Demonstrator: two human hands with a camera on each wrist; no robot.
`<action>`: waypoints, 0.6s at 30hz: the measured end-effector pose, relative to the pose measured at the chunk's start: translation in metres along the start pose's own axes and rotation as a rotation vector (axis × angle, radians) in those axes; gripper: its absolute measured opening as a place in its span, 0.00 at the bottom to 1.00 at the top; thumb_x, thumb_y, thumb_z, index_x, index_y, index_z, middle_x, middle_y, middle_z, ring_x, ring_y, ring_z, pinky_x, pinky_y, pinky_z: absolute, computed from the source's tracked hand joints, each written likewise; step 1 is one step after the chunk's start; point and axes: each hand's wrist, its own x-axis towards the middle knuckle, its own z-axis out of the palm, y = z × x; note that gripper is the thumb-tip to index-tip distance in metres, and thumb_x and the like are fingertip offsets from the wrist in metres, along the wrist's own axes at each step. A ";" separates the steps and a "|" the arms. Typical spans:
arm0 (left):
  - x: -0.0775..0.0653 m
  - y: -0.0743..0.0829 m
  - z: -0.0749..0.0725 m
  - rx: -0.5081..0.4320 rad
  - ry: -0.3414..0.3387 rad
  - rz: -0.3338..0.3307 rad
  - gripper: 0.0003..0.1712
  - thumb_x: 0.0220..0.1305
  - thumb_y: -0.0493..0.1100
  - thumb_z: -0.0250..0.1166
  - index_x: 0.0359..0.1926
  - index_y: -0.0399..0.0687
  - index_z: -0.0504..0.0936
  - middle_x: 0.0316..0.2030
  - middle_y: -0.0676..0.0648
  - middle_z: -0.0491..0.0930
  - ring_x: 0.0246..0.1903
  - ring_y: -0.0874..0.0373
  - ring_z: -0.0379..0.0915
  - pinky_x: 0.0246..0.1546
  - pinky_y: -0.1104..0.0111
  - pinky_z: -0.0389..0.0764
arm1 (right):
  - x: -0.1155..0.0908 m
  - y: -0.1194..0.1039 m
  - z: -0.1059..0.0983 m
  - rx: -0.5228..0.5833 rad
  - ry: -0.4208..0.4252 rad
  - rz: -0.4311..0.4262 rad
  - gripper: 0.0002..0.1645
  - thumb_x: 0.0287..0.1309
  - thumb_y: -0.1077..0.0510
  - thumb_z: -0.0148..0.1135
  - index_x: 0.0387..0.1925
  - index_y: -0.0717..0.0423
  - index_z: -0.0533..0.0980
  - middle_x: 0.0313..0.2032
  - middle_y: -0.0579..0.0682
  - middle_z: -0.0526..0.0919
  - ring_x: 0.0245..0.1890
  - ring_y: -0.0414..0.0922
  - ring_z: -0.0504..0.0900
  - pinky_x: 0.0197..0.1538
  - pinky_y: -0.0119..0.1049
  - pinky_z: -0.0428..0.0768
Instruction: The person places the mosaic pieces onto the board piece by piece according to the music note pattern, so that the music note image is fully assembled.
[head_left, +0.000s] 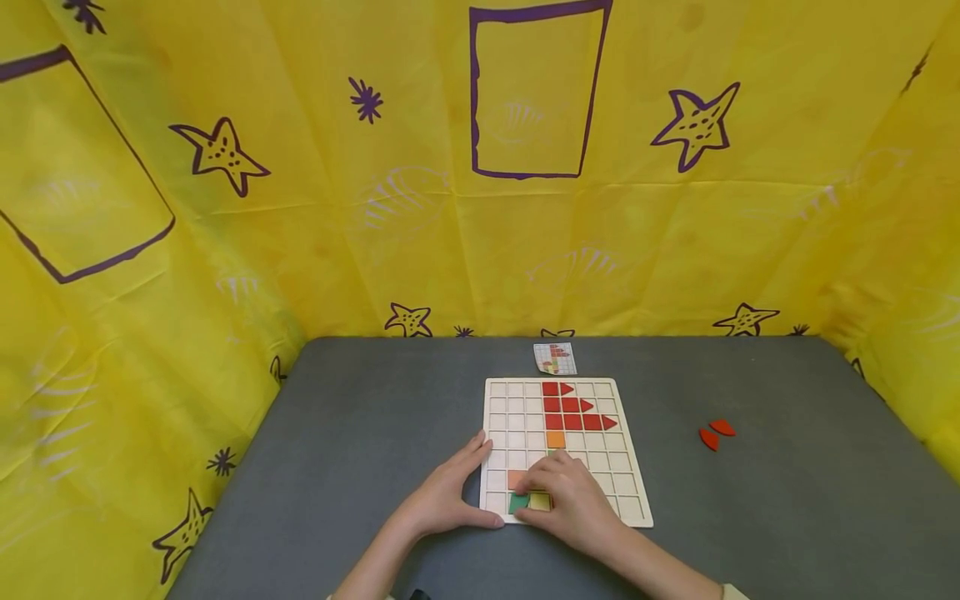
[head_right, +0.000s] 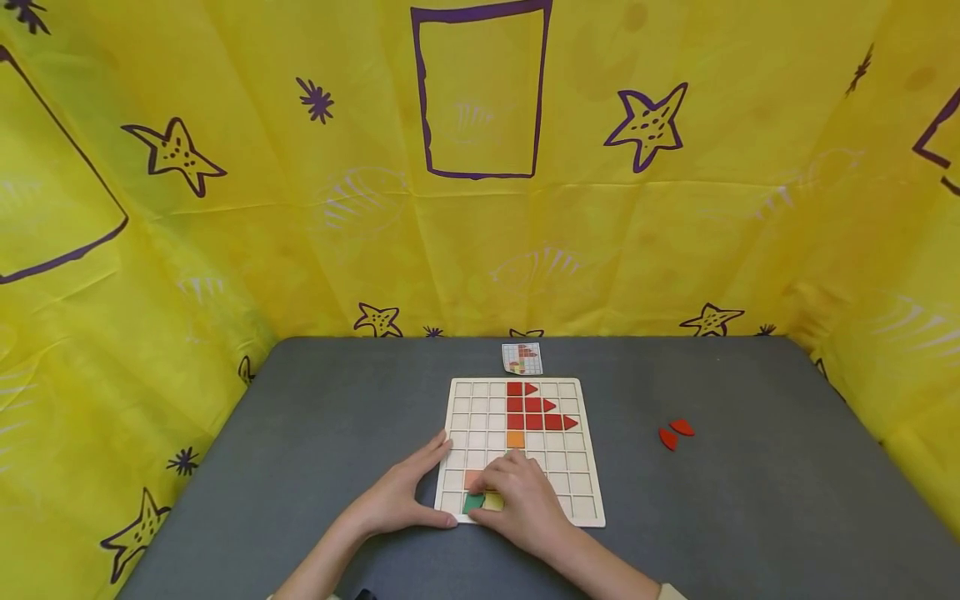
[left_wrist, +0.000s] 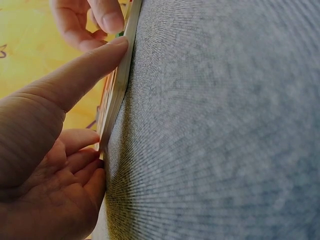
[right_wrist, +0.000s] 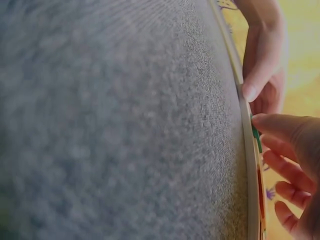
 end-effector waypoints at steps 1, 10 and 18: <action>0.000 0.000 0.000 -0.001 0.000 0.000 0.62 0.41 0.62 0.75 0.73 0.48 0.55 0.74 0.48 0.48 0.72 0.47 0.48 0.63 0.45 0.59 | 0.000 -0.001 0.000 -0.001 -0.001 0.000 0.14 0.38 0.44 0.77 0.31 0.37 0.82 0.32 0.28 0.80 0.39 0.31 0.70 0.44 0.34 0.70; 0.000 0.001 0.000 -0.005 0.001 0.003 0.62 0.41 0.61 0.76 0.73 0.47 0.55 0.74 0.48 0.48 0.72 0.47 0.49 0.63 0.45 0.59 | 0.000 -0.003 0.000 -0.012 -0.032 0.020 0.15 0.40 0.44 0.76 0.33 0.37 0.83 0.31 0.28 0.81 0.36 0.31 0.68 0.41 0.33 0.67; -0.001 0.001 0.000 -0.002 0.008 0.014 0.62 0.40 0.61 0.76 0.73 0.47 0.55 0.74 0.47 0.48 0.72 0.47 0.49 0.63 0.45 0.60 | 0.001 -0.004 0.001 -0.026 -0.018 0.005 0.15 0.40 0.43 0.76 0.33 0.37 0.82 0.29 0.28 0.80 0.35 0.30 0.67 0.39 0.31 0.65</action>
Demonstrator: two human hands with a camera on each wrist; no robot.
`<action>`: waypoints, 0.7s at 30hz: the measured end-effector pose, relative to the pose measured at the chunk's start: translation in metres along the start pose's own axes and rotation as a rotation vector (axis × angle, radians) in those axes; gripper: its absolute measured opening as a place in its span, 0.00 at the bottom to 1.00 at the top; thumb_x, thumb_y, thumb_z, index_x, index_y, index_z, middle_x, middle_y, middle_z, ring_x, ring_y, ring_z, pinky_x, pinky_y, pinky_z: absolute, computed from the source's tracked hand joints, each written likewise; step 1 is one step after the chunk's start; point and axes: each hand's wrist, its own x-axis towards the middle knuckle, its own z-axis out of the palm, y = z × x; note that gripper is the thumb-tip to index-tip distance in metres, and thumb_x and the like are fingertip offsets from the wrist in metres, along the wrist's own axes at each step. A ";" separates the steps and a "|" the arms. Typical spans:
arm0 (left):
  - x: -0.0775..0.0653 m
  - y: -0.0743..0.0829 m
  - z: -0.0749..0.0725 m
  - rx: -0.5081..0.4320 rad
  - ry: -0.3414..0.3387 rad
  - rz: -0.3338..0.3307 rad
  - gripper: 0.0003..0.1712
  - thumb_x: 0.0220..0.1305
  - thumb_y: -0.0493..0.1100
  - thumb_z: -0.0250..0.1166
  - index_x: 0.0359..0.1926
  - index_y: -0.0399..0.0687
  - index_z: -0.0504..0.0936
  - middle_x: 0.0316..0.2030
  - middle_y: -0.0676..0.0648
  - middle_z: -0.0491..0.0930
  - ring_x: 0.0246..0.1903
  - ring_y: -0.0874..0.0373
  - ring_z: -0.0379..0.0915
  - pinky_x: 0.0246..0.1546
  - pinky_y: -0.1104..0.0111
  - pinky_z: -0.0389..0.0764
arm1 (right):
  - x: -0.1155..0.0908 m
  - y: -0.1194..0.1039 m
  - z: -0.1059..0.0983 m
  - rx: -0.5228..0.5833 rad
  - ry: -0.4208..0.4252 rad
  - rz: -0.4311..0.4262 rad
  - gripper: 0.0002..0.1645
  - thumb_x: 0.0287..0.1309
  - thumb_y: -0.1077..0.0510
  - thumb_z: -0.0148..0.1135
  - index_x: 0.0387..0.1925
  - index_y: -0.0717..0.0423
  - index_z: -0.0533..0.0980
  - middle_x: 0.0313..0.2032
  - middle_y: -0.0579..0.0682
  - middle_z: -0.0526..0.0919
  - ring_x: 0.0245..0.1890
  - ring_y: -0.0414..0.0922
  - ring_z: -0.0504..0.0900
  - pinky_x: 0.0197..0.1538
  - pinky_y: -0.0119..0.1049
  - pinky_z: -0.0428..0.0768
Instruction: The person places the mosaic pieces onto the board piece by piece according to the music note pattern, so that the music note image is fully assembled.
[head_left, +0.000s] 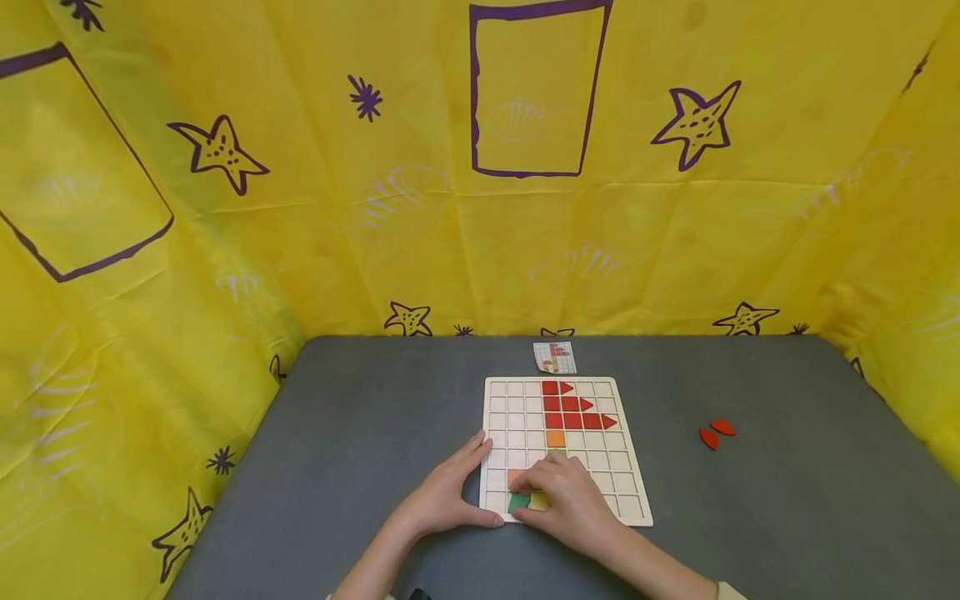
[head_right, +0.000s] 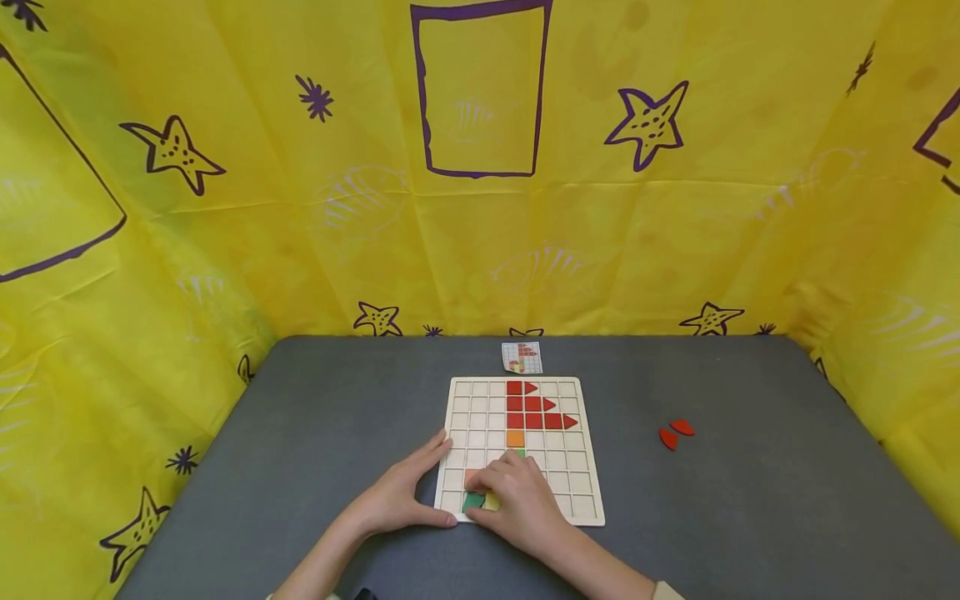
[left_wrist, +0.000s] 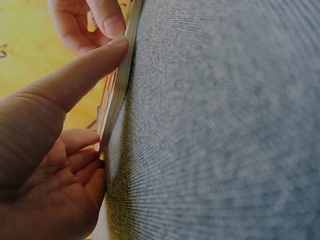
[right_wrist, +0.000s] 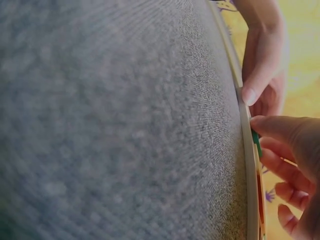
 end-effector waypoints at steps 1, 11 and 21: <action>0.000 0.000 0.000 0.000 0.001 0.001 0.62 0.40 0.60 0.76 0.72 0.47 0.55 0.74 0.47 0.48 0.72 0.47 0.49 0.63 0.45 0.60 | 0.000 0.000 0.000 -0.005 0.003 -0.005 0.15 0.40 0.43 0.76 0.32 0.37 0.82 0.29 0.28 0.80 0.35 0.30 0.67 0.38 0.30 0.65; 0.001 0.000 -0.001 0.003 -0.007 -0.002 0.62 0.41 0.62 0.76 0.73 0.47 0.55 0.74 0.47 0.48 0.72 0.48 0.48 0.64 0.46 0.60 | 0.004 0.004 -0.003 -0.050 -0.035 -0.073 0.13 0.41 0.43 0.74 0.32 0.37 0.82 0.28 0.28 0.80 0.36 0.32 0.69 0.40 0.34 0.65; 0.001 -0.001 0.000 -0.002 -0.006 -0.004 0.62 0.41 0.61 0.76 0.73 0.47 0.55 0.74 0.48 0.48 0.72 0.47 0.48 0.64 0.45 0.59 | 0.007 0.006 -0.005 0.030 -0.064 -0.102 0.14 0.41 0.50 0.76 0.34 0.40 0.81 0.29 0.30 0.79 0.35 0.31 0.68 0.40 0.32 0.68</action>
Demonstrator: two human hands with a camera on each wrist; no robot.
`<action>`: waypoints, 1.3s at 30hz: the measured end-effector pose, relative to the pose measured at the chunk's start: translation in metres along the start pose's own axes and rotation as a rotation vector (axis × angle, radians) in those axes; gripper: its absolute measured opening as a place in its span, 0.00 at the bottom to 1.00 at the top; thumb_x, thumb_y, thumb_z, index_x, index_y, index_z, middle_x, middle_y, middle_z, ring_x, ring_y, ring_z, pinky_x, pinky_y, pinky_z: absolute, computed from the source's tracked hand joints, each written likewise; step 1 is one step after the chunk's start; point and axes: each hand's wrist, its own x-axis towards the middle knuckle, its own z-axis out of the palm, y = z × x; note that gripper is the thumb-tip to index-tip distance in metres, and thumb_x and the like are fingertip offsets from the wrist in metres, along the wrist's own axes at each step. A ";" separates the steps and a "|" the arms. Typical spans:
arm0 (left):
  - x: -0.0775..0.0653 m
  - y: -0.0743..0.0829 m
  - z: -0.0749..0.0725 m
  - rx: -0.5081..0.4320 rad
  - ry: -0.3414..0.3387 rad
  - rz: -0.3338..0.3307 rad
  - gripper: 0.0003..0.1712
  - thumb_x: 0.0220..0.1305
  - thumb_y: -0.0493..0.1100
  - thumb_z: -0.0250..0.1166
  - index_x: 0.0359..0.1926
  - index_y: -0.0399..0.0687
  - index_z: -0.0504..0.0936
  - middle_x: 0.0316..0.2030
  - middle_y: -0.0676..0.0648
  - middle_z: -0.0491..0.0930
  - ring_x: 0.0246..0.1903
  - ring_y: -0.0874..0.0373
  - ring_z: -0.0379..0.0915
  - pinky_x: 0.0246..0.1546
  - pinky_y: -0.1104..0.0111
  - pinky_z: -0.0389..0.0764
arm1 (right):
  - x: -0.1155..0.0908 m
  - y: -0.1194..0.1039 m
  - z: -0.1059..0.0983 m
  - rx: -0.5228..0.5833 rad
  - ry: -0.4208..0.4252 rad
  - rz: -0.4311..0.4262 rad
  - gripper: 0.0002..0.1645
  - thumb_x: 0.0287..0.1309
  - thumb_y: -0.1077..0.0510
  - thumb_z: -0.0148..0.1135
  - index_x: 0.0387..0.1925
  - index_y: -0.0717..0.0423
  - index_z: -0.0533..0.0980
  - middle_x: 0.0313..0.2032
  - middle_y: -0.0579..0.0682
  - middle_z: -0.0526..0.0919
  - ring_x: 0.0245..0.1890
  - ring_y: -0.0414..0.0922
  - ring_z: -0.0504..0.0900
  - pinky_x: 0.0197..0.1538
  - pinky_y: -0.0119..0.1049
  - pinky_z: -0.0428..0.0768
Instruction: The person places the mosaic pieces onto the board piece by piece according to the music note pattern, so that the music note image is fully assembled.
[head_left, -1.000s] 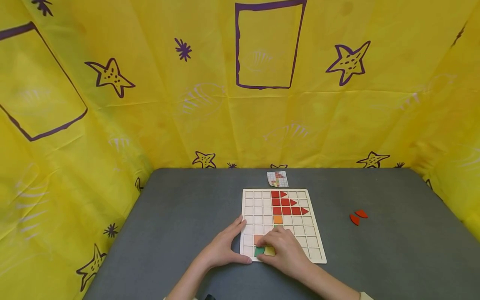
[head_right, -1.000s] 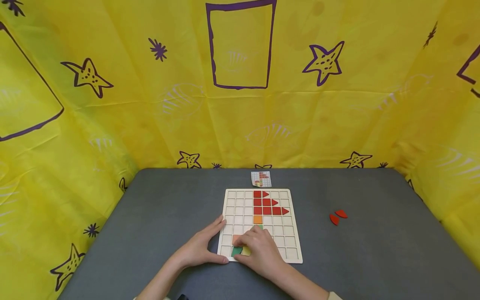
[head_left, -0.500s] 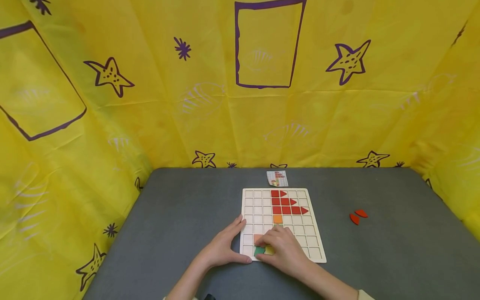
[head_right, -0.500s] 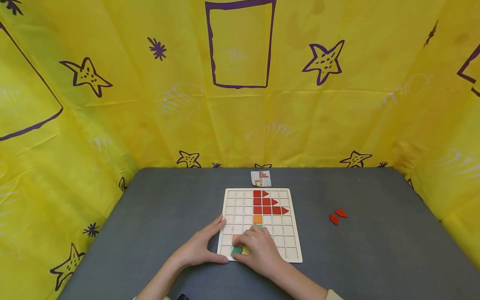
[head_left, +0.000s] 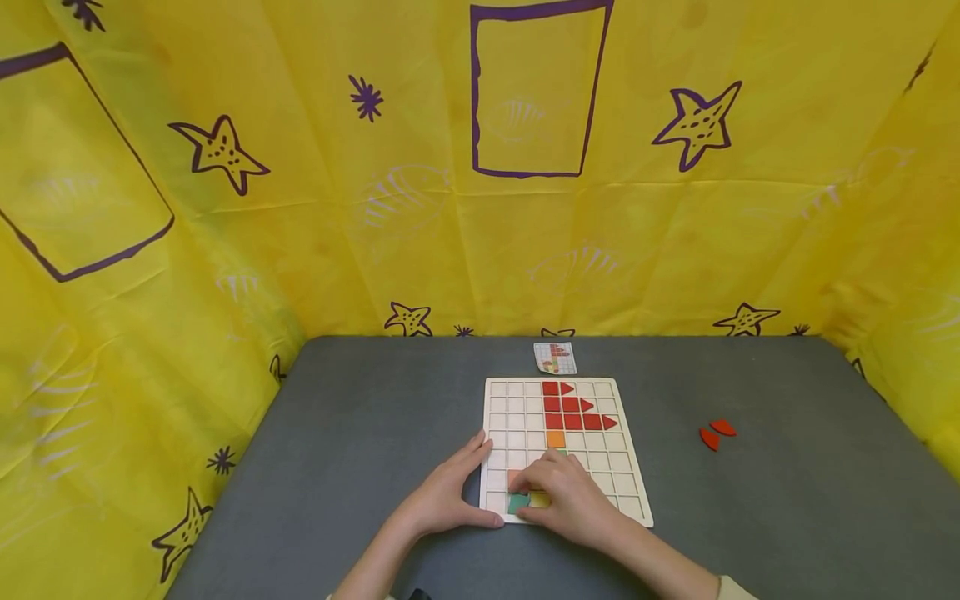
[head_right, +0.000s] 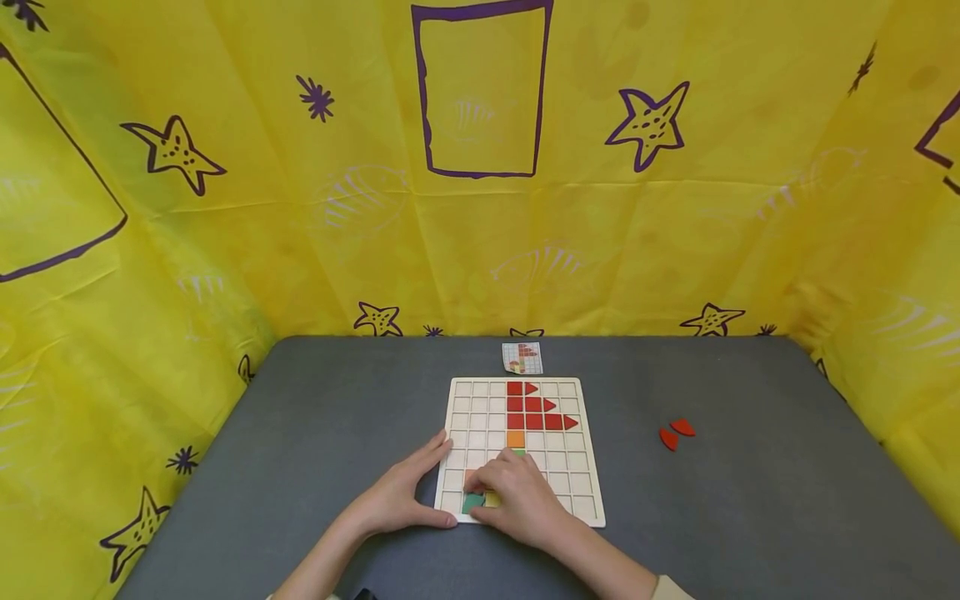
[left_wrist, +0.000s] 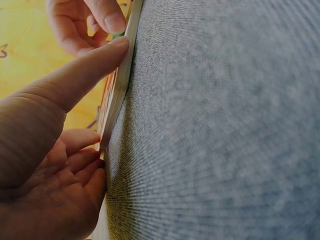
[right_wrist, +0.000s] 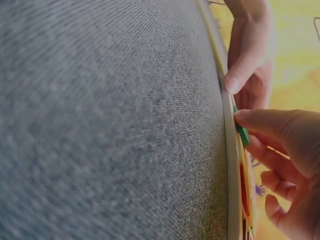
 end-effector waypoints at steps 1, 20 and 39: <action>0.000 0.000 0.000 -0.002 -0.001 -0.001 0.62 0.41 0.61 0.76 0.73 0.48 0.55 0.74 0.48 0.48 0.72 0.47 0.48 0.64 0.45 0.59 | 0.000 0.000 0.000 0.010 -0.001 0.000 0.14 0.42 0.50 0.76 0.34 0.40 0.81 0.29 0.30 0.80 0.35 0.31 0.68 0.40 0.32 0.68; -0.001 0.000 0.000 -0.008 -0.013 -0.025 0.62 0.41 0.62 0.76 0.73 0.49 0.55 0.74 0.48 0.48 0.72 0.47 0.48 0.63 0.44 0.59 | 0.000 0.003 -0.007 0.031 -0.127 0.022 0.10 0.48 0.50 0.71 0.35 0.37 0.81 0.32 0.27 0.79 0.37 0.30 0.66 0.39 0.31 0.58; 0.001 -0.001 0.001 -0.010 0.000 -0.006 0.62 0.41 0.61 0.76 0.73 0.48 0.55 0.74 0.48 0.47 0.72 0.48 0.47 0.64 0.46 0.58 | 0.002 -0.001 -0.004 0.152 -0.048 0.176 0.04 0.49 0.52 0.71 0.29 0.39 0.82 0.23 0.26 0.77 0.28 0.31 0.71 0.34 0.26 0.67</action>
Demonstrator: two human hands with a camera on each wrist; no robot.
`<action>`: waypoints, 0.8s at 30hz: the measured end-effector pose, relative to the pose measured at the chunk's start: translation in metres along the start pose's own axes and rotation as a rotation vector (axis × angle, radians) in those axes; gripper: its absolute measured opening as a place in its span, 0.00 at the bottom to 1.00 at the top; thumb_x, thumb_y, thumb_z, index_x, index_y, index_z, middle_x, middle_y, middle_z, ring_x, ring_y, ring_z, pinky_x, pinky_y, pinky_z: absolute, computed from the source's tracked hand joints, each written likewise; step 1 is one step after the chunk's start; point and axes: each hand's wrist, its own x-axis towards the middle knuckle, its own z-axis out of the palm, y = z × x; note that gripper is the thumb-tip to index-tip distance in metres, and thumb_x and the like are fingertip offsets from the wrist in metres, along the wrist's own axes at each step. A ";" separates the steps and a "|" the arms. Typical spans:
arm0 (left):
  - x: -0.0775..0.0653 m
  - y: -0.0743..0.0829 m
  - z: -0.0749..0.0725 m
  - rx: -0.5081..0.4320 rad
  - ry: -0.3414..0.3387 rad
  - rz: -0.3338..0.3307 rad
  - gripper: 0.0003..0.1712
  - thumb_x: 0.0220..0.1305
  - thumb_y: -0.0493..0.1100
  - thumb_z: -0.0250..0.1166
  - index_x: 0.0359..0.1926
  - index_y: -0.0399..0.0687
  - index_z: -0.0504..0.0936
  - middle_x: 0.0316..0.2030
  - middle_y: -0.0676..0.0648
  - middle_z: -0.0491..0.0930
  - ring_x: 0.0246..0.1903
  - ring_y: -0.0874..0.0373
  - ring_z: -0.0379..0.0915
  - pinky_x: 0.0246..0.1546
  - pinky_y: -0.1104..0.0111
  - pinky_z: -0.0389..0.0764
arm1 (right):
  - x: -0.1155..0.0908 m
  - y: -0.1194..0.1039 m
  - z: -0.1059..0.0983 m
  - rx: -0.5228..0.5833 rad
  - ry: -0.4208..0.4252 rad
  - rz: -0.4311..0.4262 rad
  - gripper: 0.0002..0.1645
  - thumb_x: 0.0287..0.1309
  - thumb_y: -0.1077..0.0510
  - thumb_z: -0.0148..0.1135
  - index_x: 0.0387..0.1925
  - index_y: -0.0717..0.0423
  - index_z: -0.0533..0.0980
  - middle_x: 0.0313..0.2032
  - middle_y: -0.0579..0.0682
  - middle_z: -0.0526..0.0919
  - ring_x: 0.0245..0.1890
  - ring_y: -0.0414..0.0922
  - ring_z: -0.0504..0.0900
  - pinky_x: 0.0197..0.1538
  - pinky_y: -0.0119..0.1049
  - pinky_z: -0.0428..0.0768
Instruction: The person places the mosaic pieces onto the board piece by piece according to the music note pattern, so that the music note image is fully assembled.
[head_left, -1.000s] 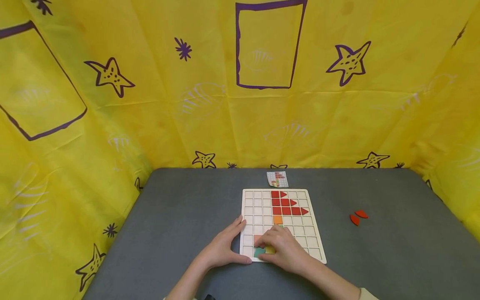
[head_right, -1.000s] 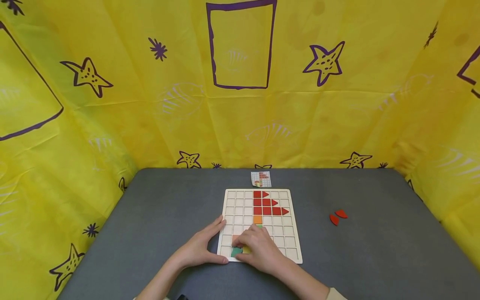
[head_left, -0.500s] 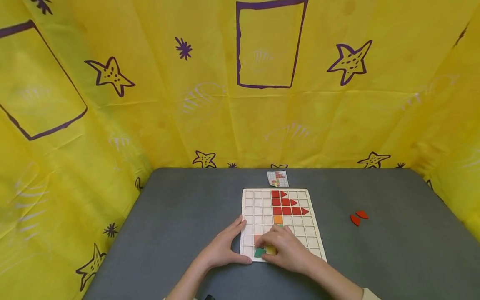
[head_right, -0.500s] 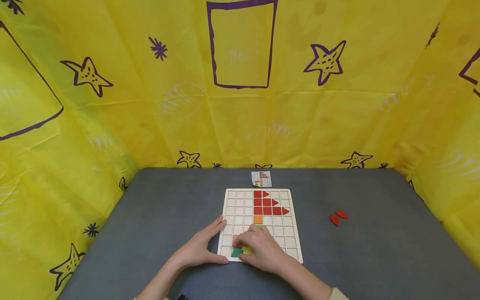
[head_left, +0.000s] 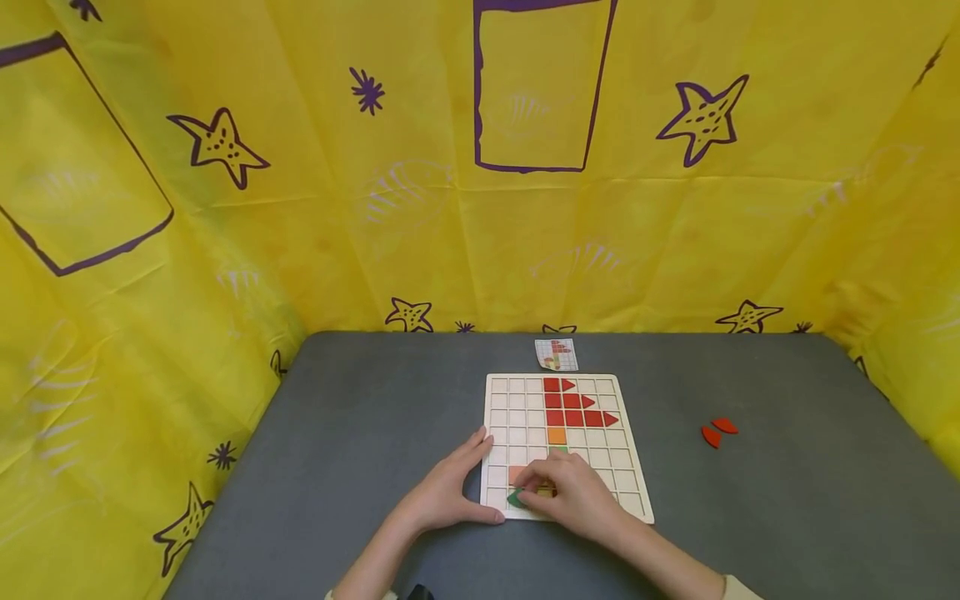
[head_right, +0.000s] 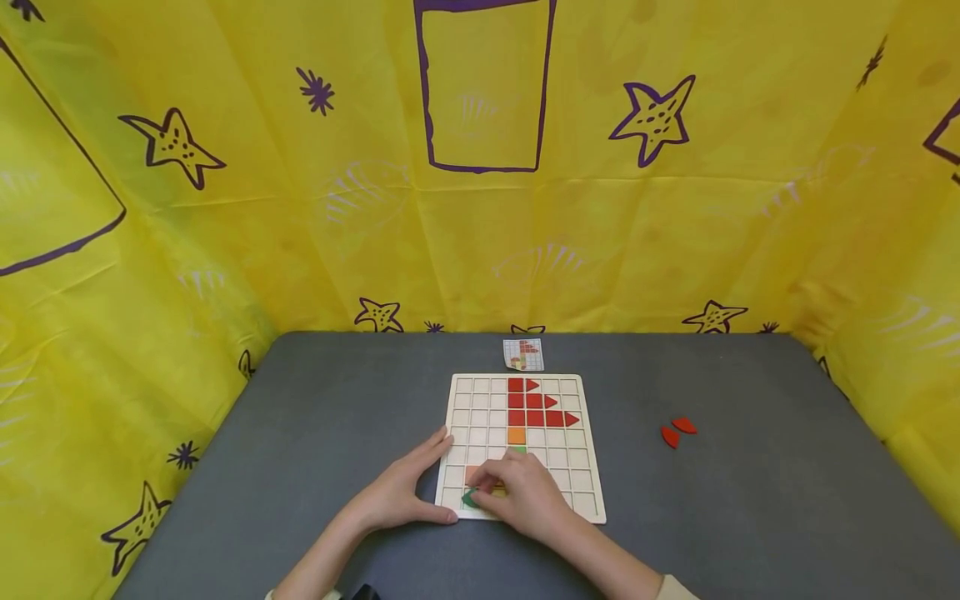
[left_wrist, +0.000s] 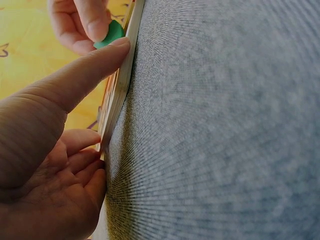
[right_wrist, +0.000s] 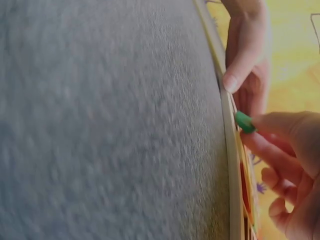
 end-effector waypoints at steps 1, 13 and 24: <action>0.000 0.000 0.000 0.001 0.001 0.002 0.62 0.41 0.61 0.76 0.73 0.48 0.55 0.74 0.48 0.47 0.72 0.49 0.47 0.64 0.46 0.59 | 0.000 -0.001 0.001 0.000 0.006 0.012 0.04 0.49 0.52 0.71 0.28 0.39 0.82 0.22 0.26 0.77 0.27 0.31 0.70 0.33 0.25 0.66; 0.000 -0.001 0.000 0.003 -0.007 -0.006 0.62 0.41 0.62 0.75 0.73 0.49 0.55 0.74 0.49 0.47 0.72 0.49 0.47 0.64 0.45 0.59 | -0.006 -0.004 -0.001 -0.171 0.055 -0.119 0.11 0.40 0.48 0.76 0.30 0.39 0.83 0.24 0.29 0.76 0.30 0.30 0.64 0.33 0.23 0.62; 0.001 -0.001 0.000 0.008 -0.019 -0.015 0.62 0.41 0.62 0.75 0.73 0.50 0.54 0.75 0.49 0.47 0.72 0.48 0.47 0.64 0.45 0.59 | -0.007 -0.001 -0.003 -0.273 0.055 -0.187 0.12 0.42 0.45 0.75 0.33 0.39 0.84 0.28 0.31 0.80 0.34 0.32 0.66 0.35 0.28 0.63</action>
